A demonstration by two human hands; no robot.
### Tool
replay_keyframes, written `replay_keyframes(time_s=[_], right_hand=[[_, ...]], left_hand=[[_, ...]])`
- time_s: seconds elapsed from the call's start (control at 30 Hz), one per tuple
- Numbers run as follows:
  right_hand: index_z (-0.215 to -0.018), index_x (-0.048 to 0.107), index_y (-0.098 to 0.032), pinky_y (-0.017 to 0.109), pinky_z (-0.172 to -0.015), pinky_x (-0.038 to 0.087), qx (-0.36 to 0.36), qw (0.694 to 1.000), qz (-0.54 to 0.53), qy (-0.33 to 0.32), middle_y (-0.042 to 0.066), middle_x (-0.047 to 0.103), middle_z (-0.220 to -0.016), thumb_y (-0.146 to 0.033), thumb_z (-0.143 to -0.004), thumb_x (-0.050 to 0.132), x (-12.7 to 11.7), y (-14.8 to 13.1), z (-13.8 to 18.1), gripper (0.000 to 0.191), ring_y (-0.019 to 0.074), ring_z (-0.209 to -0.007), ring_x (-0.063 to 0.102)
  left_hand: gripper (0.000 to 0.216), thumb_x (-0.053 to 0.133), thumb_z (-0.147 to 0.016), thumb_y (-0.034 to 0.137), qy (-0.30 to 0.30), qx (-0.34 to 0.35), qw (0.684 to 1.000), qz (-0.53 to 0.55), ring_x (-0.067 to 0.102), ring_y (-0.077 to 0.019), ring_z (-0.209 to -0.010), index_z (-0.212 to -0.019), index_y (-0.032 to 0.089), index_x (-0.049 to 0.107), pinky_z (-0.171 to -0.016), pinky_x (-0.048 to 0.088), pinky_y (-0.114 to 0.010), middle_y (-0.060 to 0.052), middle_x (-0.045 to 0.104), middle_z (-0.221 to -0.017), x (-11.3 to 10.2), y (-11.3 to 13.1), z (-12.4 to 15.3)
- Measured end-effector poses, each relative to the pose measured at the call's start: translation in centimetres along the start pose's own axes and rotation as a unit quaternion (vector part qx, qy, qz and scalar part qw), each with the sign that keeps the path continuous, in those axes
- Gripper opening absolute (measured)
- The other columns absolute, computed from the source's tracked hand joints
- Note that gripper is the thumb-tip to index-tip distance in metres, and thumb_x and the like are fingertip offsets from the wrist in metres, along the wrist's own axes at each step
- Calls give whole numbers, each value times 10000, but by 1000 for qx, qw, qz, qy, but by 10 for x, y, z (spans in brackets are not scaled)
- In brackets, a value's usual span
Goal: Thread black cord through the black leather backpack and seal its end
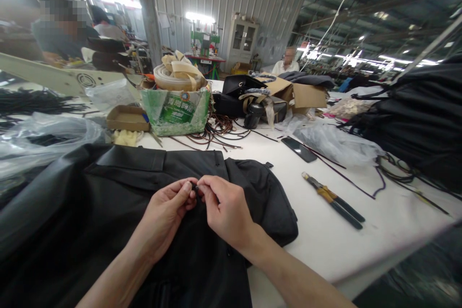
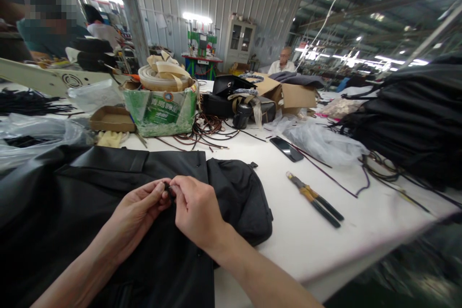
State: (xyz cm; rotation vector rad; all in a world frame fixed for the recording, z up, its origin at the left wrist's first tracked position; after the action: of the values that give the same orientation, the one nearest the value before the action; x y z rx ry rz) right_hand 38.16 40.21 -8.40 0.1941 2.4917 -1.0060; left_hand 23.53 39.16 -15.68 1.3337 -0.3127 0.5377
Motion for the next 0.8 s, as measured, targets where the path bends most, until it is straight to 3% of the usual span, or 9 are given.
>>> replay_keyframes(time_s=[0.2,0.4,0.6,0.8], right_hand=[[-1097,674,-186,307,-779,606,-78,994,80,17,65,750,-908,-109,-1113,509,9,-11,6,182,189,-794,740],[-1127,677,-155,321,-809,639,-134,979,154,18,96,797,-939,-102,-1111,520,13,-19,9,167,218,-847,794],[-1304,702,-144,339,-755,615,-96,976,198,-12,83,845,-969,-137,-1124,548,6,-8,4,237,219,-802,808],[-1117,747,-197,349,-834,612,-62,985,159,12,76,837,-1001,-132,-1092,584,-14,-12,1,177,214,-892,805]], left_hand=[[586,1098,-603,508,7,-2,1000,14,573,-113,-754,-974,107,887,-686,533,-193,-67,730,-861,1,0,1],[542,1069,-672,489,-3,0,1000,18,582,-124,-772,-1010,108,886,-700,528,-198,-75,733,-874,0,0,4],[558,1095,-617,473,14,6,999,32,568,-115,-732,-960,92,875,-646,523,-188,-65,710,-823,-2,3,-1],[543,1100,-603,468,31,9,999,24,573,-105,-707,-943,110,872,-610,504,-172,-53,709,-787,0,6,0]])
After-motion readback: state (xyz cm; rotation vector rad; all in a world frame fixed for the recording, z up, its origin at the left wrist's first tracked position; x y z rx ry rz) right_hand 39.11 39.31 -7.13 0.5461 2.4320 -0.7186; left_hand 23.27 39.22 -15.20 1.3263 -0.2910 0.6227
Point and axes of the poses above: each hand's wrist, its own z-axis away from the middle knuckle, its own x-axis out of the palm, y = z × x, the point moved 7 cm from there along -z, towards the middle knuckle
